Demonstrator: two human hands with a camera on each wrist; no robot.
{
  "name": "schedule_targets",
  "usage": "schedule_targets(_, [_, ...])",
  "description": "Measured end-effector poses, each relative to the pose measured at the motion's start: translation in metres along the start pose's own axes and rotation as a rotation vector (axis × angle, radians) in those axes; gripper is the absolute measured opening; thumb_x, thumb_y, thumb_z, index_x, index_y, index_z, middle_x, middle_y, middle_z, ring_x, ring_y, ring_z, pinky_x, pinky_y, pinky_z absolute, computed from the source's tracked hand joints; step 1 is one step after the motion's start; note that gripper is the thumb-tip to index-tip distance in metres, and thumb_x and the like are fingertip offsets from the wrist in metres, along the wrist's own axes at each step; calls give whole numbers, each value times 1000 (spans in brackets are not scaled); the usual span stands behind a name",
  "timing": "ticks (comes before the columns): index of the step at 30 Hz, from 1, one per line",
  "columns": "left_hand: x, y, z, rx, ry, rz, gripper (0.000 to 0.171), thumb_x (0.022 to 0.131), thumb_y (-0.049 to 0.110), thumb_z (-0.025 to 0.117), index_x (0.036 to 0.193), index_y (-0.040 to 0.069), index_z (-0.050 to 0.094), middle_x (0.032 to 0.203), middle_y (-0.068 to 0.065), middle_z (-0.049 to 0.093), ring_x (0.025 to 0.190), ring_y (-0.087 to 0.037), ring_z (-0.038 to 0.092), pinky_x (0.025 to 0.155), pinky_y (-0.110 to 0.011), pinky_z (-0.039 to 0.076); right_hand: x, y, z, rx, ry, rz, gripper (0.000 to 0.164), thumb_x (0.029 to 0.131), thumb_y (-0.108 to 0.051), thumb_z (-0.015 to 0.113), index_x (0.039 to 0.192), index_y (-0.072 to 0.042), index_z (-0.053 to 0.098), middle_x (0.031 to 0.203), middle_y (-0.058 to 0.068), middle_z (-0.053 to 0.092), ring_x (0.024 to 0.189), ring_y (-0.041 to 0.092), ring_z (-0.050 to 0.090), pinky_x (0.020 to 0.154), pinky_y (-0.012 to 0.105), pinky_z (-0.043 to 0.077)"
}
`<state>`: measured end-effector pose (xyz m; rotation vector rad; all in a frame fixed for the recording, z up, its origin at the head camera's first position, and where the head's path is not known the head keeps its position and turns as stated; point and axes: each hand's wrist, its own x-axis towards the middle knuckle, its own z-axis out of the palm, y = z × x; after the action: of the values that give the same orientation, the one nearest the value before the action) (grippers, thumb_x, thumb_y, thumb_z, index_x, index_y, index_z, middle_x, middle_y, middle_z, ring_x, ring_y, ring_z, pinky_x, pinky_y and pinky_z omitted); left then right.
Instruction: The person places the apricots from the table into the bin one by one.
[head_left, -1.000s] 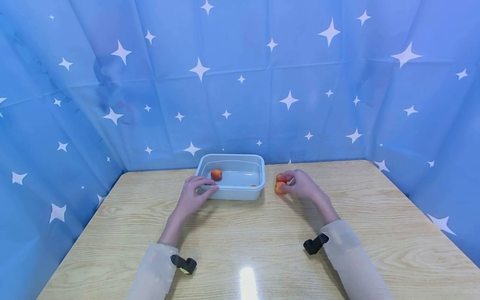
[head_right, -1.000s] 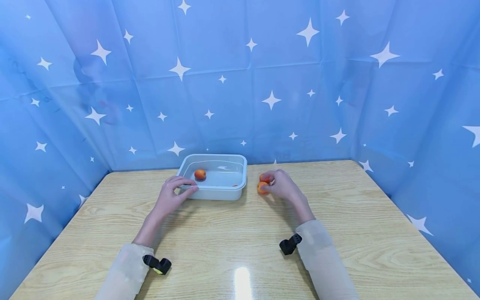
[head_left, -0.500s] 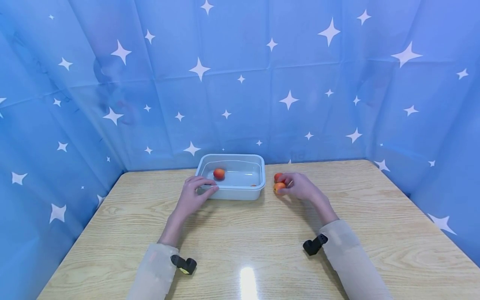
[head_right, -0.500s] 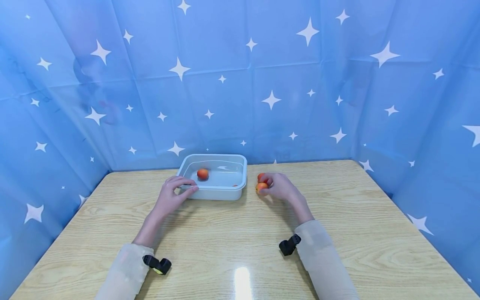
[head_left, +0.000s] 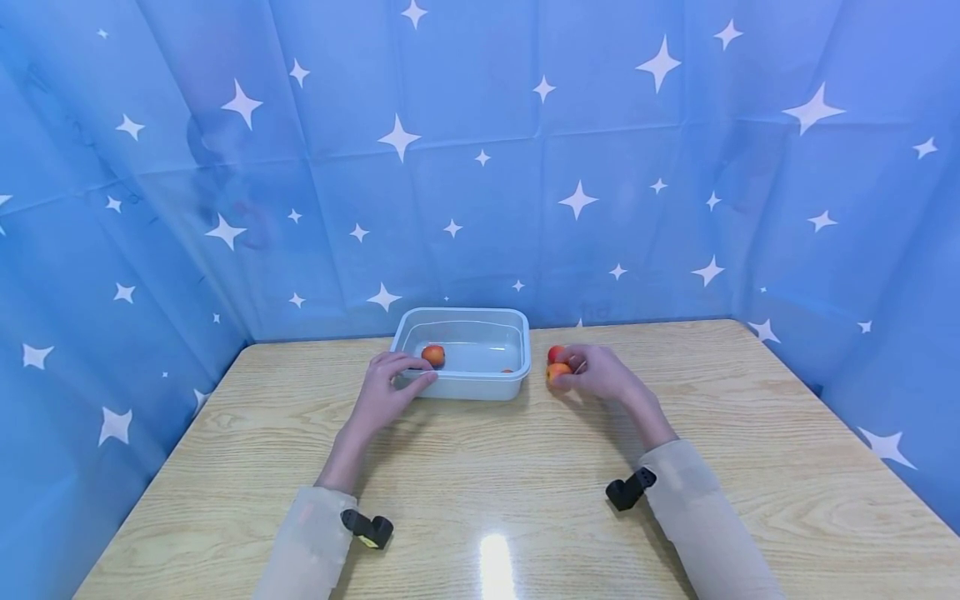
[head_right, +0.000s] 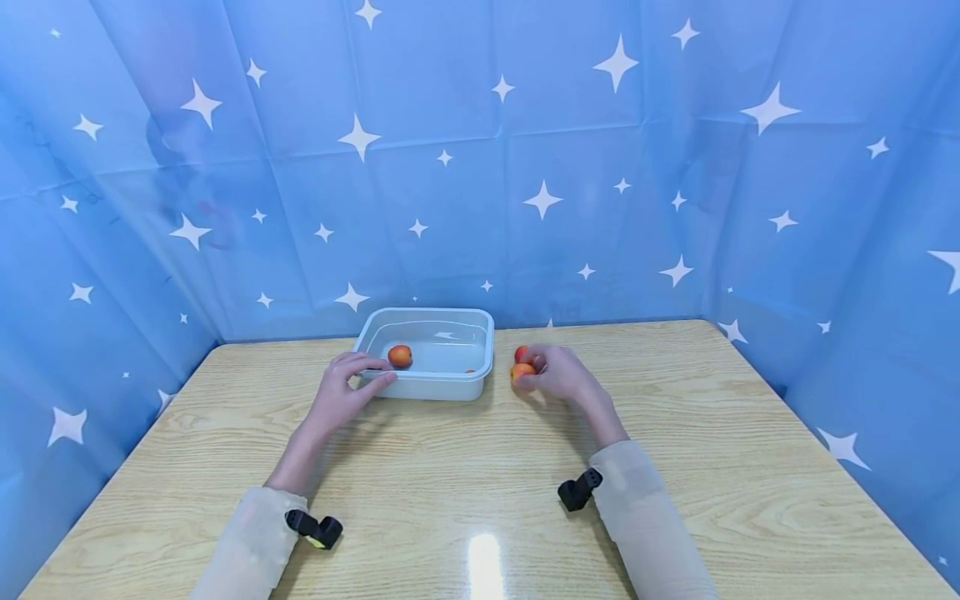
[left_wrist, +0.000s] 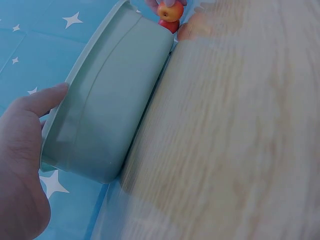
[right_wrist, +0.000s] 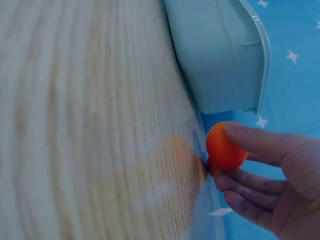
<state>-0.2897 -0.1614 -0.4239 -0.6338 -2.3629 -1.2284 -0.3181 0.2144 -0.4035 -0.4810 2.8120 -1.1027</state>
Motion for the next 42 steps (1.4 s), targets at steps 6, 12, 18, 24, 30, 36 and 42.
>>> schedule_targets(6, [-1, 0, -1, -5, -9, -33, 16, 90, 26, 79, 101, 14, 78, 101, 0, 72, 113, -26, 56, 118, -51, 23, 1, 1, -1, 12, 10, -3, 38, 90, -20, 78, 122, -3, 65, 108, 11, 68, 91, 25, 61, 73, 35, 52])
schedule_targets(12, [-1, 0, -1, -2, -12, -39, 16, 91, 27, 78, 101, 14, 78, 101, 0, 72, 114, -26, 56, 118, -51, 22, 0, -3, -3, 44, 22, 13, 46, 89, -25, 78, 127, -4, 64, 108, 11, 67, 91, 25, 63, 74, 35, 53])
schedule_targets(18, [-1, 0, -1, -6, -4, -24, 15, 90, 26, 79, 100, 14, 78, 101, 0, 72, 113, -25, 57, 118, -52, 23, 0, -6, -4, 63, 53, -5, 43, 92, -27, 77, 125, -4, 65, 102, 11, 67, 87, 23, 63, 73, 35, 53])
schedule_targets(24, [0, -1, 0, 1, 6, -4, 16, 89, 25, 80, 100, 14, 78, 100, 0, 73, 110, -25, 58, 117, -51, 25, 0, -10, -5, 57, 115, -59, 38, 92, -24, 76, 121, -1, 67, 103, 12, 69, 89, 24, 65, 78, 35, 54])
schedule_targets(30, [0, 0, 0, 3, 6, -6, 16, 89, 25, 80, 101, 13, 78, 101, -1, 73, 111, -25, 58, 117, -51, 26, 1, -15, -7, 42, 169, -83, 39, 93, -23, 76, 123, 0, 66, 101, 13, 70, 91, 25, 66, 79, 35, 55])
schedule_targets(36, [0, -2, 0, -14, 7, 6, 15, 89, 22, 80, 100, 13, 78, 99, -1, 73, 110, -26, 58, 116, -50, 26, 0, -22, -9, 51, 221, -97, 43, 93, -26, 76, 124, 2, 65, 102, 14, 70, 91, 26, 66, 78, 37, 55])
schedule_targets(42, [0, -2, 0, -11, 5, 1, 15, 89, 23, 80, 101, 12, 78, 99, -2, 73, 111, -26, 58, 116, -51, 26, 0, -29, -10, 62, 264, -111, 42, 92, -27, 77, 123, 0, 66, 103, 14, 70, 92, 27, 66, 79, 39, 55])
